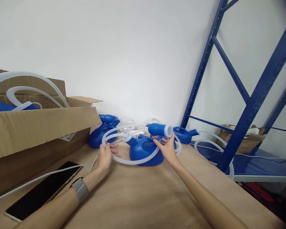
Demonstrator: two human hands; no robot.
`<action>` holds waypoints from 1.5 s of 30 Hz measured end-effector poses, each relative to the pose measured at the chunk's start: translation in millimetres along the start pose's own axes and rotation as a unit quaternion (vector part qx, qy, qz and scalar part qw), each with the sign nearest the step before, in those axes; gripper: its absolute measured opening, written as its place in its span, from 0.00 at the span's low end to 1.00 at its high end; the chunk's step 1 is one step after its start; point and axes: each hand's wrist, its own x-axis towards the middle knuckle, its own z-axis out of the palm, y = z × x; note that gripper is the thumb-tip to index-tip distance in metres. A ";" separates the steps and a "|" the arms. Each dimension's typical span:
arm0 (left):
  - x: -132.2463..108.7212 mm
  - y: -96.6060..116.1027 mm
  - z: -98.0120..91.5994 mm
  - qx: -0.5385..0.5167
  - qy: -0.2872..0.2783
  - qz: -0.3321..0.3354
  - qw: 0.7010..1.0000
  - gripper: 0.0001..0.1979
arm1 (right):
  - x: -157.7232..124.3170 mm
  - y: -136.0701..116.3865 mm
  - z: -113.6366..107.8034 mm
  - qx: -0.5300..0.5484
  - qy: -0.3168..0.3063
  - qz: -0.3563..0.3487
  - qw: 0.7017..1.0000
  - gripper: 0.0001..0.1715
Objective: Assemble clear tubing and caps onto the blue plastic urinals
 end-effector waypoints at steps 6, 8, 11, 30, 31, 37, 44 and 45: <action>1.1 4.5 -1.9 0.014 0.000 -0.011 1.000 0.28 | -30.5 -7.2 -9.5 -0.052 0.009 -0.010 0.999 0.65; 1.5 4.1 -3.8 0.030 -0.021 -0.003 0.999 0.31 | -31.1 -1.5 -13.0 -0.085 0.022 -0.017 0.996 0.65; 1.6 1.0 -6.2 0.055 -0.045 0.010 0.997 0.30 | -28.3 13.7 -17.1 -0.187 0.036 -0.058 0.980 0.59; 1.3 -11.0 -4.5 0.110 -0.015 0.023 0.994 0.33 | -13.6 24.9 -18.3 -0.187 -0.066 -0.038 0.979 0.46; 1.5 -11.4 -4.5 0.111 -0.014 0.027 0.993 0.34 | -14.7 21.6 -20.2 -0.184 -0.089 -0.031 0.978 0.47; 4.0 -12.9 -4.8 0.116 -0.014 0.037 0.992 0.32 | -17.6 7.1 -25.4 -0.177 -0.153 -0.008 0.972 0.51; 9.5 -18.0 -6.8 0.121 -0.016 0.043 0.992 0.33 | -1.5 0.3 -19.5 -0.165 -0.177 -0.012 0.970 0.51; 9.8 -18.4 -7.1 0.122 -0.015 0.043 0.992 0.33 | 0.1 -1.7 -20.3 -0.161 -0.183 -0.015 0.970 0.51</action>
